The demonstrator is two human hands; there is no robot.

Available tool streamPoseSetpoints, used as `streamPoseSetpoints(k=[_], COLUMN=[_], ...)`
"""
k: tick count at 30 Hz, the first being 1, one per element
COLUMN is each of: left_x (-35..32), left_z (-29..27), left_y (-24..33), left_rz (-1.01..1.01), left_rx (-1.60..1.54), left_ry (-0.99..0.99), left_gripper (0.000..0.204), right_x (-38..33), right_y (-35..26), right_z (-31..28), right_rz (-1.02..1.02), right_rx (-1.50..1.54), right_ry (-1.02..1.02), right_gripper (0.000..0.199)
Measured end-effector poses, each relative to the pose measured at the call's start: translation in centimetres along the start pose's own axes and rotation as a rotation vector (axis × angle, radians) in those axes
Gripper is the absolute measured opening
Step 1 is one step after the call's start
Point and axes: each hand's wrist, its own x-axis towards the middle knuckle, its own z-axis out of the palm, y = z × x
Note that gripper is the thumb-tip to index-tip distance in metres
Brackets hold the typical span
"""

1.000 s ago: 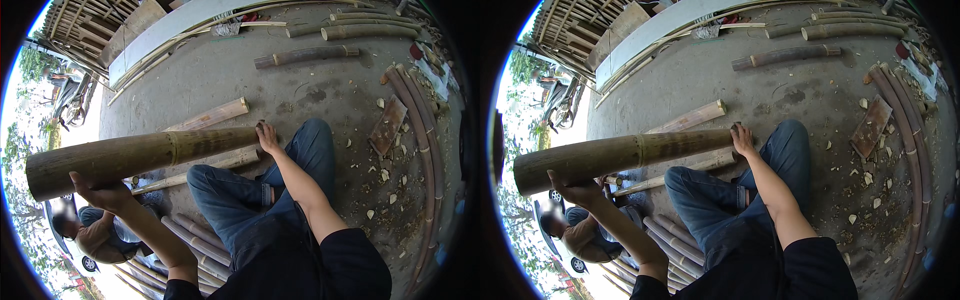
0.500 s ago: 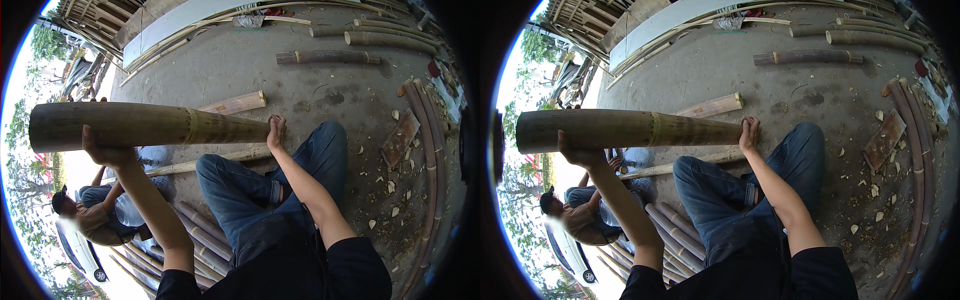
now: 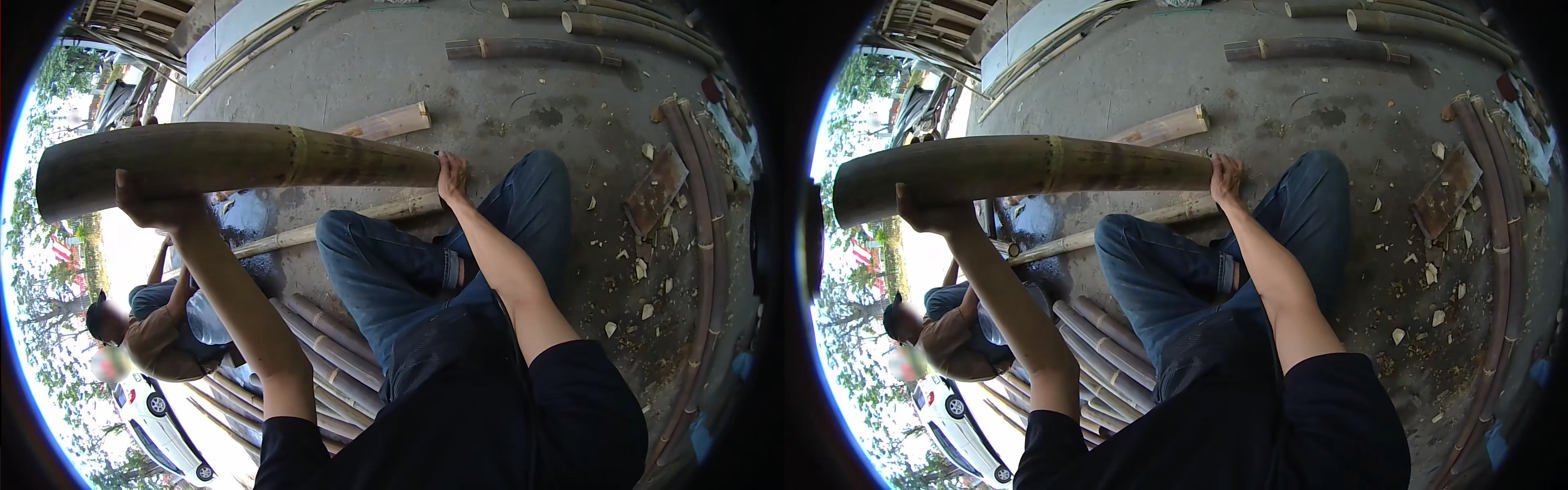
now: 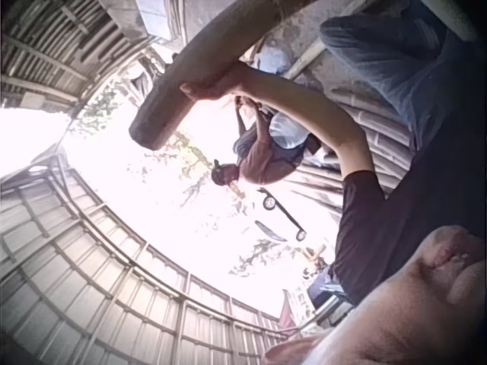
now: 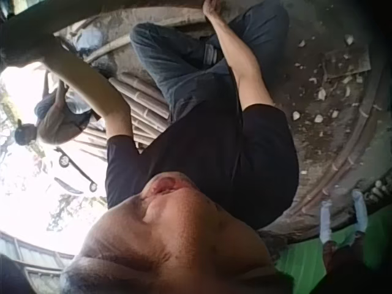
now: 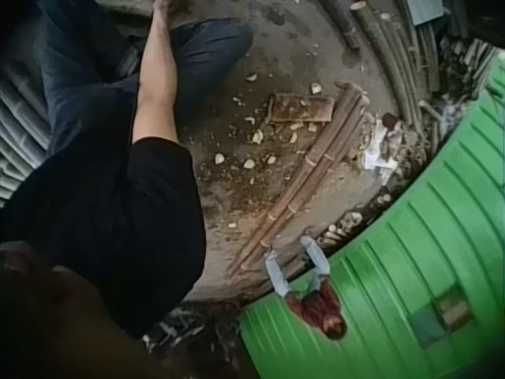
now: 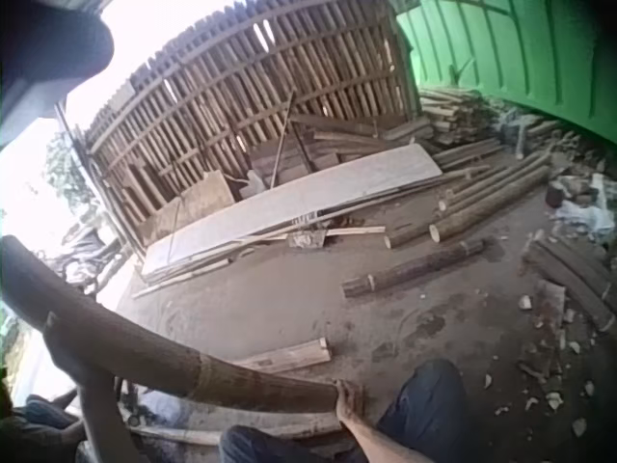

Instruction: Sanding a bamboo pole using sandpaper to smooth the surface and nodes.

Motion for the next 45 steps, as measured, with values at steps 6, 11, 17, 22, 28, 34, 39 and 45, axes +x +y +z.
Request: streamPoseSetpoints(k=[6,11,17,22,28,34,39,45], left_x=[0.1,-0.1,1.1,1.6,0.1,-1.0,-1.8,-1.0], left_z=[2.8,3.0,-2.0,-8.0,-9.4,-1.9,2.8,2.4], left_y=[0.0,0.4,-0.4,-0.6,-0.3,0.7,1.4,0.8], left_rz=[0.018,0.021,0.035,-0.027,0.01,0.064,0.01,0.019], left_rx=[0.021,0.06,0.044,-0.01,0.014,0.042,0.119,0.128], left_ry=[-0.081,-0.128,-0.096,-0.071,0.03,0.012,0.011,0.113], left_gripper=[0.072,0.082,0.092,0.091,0.088,0.08,0.074,0.069], right_x=[4.0,6.4,3.0,0.0,0.1,4.2,5.9,3.6], right_y=[-25.7,-32.4,-13.7,3.3,2.0,-27.2,-40.0,-16.8], right_z=[-4.2,-5.2,-3.7,-2.0,-0.5,-3.1,-3.9,-2.5], right_rz=[-0.301,-0.474,-0.223,0.191,0.337,-0.253,-0.527,-0.27], right_rx=[0.468,0.535,0.258,-0.219,-0.197,0.332,0.463,0.157], right_ry=[-0.115,-0.078,-0.354,-0.447,-0.436,-0.394,-0.071,-0.301], right_gripper=[0.048,0.045,0.057,0.049,0.053,0.058,0.048,0.062])
